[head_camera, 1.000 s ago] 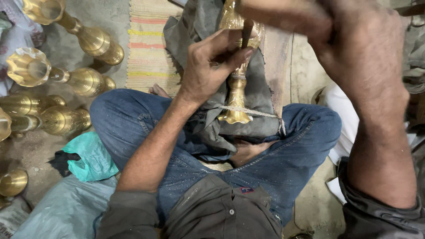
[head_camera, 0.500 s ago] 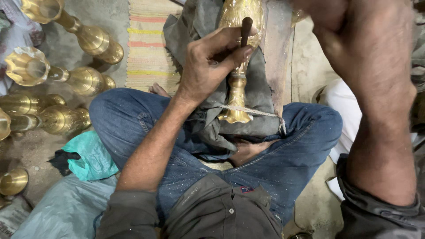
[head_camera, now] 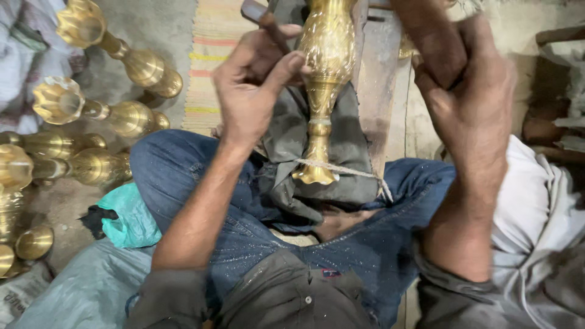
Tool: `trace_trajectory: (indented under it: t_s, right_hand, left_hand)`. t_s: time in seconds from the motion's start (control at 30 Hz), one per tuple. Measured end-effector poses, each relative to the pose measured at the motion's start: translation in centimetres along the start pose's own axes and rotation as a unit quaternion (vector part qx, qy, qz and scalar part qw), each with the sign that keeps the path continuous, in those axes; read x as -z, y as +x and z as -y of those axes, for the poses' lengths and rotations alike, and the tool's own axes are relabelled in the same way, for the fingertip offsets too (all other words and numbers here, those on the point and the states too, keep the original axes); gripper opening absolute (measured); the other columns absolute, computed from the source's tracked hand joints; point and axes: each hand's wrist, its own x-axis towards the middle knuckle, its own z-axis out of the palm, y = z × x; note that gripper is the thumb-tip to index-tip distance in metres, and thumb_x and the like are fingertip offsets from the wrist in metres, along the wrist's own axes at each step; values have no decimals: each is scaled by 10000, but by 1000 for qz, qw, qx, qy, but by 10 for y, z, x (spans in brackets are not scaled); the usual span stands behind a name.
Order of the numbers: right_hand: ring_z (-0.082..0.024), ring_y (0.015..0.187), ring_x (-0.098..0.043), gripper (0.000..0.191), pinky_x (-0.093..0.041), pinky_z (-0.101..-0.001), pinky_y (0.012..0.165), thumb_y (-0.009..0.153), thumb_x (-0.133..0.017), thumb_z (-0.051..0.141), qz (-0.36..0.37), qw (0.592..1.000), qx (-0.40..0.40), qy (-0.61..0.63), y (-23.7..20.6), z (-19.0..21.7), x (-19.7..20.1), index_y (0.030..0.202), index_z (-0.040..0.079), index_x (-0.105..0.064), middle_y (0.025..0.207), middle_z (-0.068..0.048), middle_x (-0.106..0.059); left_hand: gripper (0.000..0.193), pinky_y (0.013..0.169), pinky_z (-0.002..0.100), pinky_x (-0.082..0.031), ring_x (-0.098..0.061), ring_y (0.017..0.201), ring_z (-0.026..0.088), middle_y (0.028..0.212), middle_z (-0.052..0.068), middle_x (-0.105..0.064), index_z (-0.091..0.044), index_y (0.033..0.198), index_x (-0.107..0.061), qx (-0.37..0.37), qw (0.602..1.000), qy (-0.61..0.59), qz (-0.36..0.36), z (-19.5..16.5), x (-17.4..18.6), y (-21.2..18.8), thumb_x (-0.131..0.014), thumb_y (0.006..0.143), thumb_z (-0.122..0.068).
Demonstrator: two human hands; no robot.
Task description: The person sits cross-legged on the floor with a brass vase resting on their lap and strikes a chisel with a wooden mallet to engrave decorative patterns into the metal, repositioning the chisel and rotating the vase as they work. Near the end they set the tools down and tie a string around the vase's base.
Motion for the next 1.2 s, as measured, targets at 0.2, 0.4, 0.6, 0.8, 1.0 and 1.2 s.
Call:
trace_trajectory:
  t_s: [0.2, 0.4, 0.6, 0.8, 1.0, 1.2]
  right_hand:
    - [-374, 1021, -738, 420, -562, -455, 822, 940, -815, 18, -13, 995, -52, 81, -12, -30, -36, 1235, -22, -519, 1092, -232, -718]
    - [-405, 1046, -702, 498, -552, -466, 853, 858, -780, -51, -14, 997, 15, 76, -8, -24, -40, 1314, 38, -603, 1181, -203, -692]
    - [-426, 956, -666, 453, -507, -492, 787, 810, -778, -42, -43, 997, 55, 17, 7, -21, -32, 1238, 39, -653, 1062, -184, -706]
    - [-375, 992, -688, 364, -525, -454, 848, 844, -771, -16, -57, 994, 22, 92, -7, -32, -48, 1188, 29, -662, 1063, -166, -711]
    - [-326, 976, -715, 304, -542, -433, 900, 924, -710, -69, -49, 993, -43, 103, -18, -46, -50, 1210, 9, -643, 1038, -168, -709]
    - [-350, 877, -655, 316, -494, -431, 788, 909, -797, 31, -5, 994, -31, 104, -17, -42, -43, 1177, 25, -630, 951, -186, -701]
  left_hand:
    - [350, 697, 301, -681, -797, 805, 145, 927, 82, -799, -54, 1276, -681, 58, 953, 273, 114, -11, -7, 6, -800, 983, -205]
    - [373, 873, 345, -676, -773, 1012, 216, 1194, 136, -765, -67, 1307, -685, -116, 891, 375, 228, -13, -18, 14, -781, 998, -253]
    - [393, 762, 342, -663, -795, 874, 180, 1048, 89, -791, -60, 1263, -700, 47, 901, 381, 202, -25, -16, 16, -799, 951, -277]
    - [363, 834, 336, -678, -782, 976, 199, 1181, 121, -759, -49, 1265, -690, -38, 883, 399, 243, -25, -16, 15, -769, 989, -271]
    - [372, 835, 338, -676, -767, 1019, 215, 1198, 138, -751, -50, 1271, -690, -44, 881, 407, 238, -20, -16, 13, -772, 979, -266]
    - [317, 866, 342, -677, -774, 1008, 200, 1142, 111, -766, -52, 1219, -696, -22, 884, 396, 246, -19, -17, 12, -767, 972, -237]
